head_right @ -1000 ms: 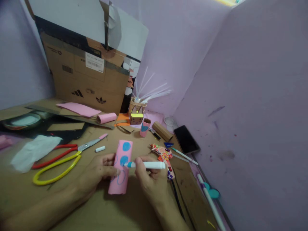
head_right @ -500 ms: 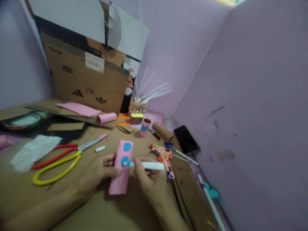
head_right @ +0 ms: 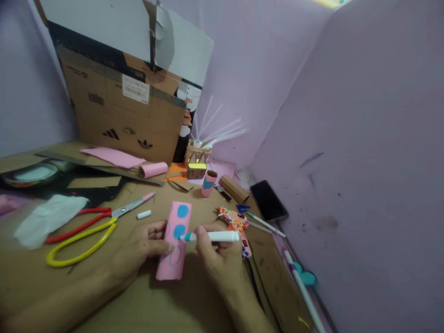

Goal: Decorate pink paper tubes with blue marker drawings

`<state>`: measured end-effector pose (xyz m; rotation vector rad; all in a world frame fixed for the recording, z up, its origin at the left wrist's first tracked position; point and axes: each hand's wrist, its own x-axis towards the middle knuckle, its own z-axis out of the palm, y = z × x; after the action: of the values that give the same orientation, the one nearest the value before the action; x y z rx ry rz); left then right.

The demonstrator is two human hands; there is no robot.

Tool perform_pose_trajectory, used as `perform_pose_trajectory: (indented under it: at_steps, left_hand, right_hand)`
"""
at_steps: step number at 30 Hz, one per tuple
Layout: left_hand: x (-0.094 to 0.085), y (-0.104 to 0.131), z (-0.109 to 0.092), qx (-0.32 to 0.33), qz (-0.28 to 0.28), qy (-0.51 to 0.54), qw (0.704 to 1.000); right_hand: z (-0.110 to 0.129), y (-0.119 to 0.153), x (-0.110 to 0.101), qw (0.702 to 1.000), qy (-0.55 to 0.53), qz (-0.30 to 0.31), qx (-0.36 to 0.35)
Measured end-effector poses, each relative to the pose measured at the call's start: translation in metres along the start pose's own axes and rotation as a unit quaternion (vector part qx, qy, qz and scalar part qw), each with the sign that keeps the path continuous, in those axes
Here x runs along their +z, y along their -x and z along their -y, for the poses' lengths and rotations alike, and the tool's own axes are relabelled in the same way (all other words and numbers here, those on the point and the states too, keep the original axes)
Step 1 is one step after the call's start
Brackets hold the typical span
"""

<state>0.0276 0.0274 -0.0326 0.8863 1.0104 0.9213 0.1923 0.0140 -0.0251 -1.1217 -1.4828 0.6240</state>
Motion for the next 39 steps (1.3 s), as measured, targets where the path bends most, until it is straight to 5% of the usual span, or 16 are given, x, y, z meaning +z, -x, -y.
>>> perform_pose_trajectory:
  at_steps: [14,39]
  left_hand:
    - [-0.0001,0.0009,-0.0002,-0.008,-0.010,0.006,1.000]
    - [-0.0010,-0.0007,0.0012,-0.001,-0.005,0.000,1.000]
  right_hand:
    - [0.0015,-0.0052,-0.0002,0.999,0.006,-0.039,-0.004]
    - [0.0005,-0.0018,-0.0002,1.000,0.008,0.000,-0.003]
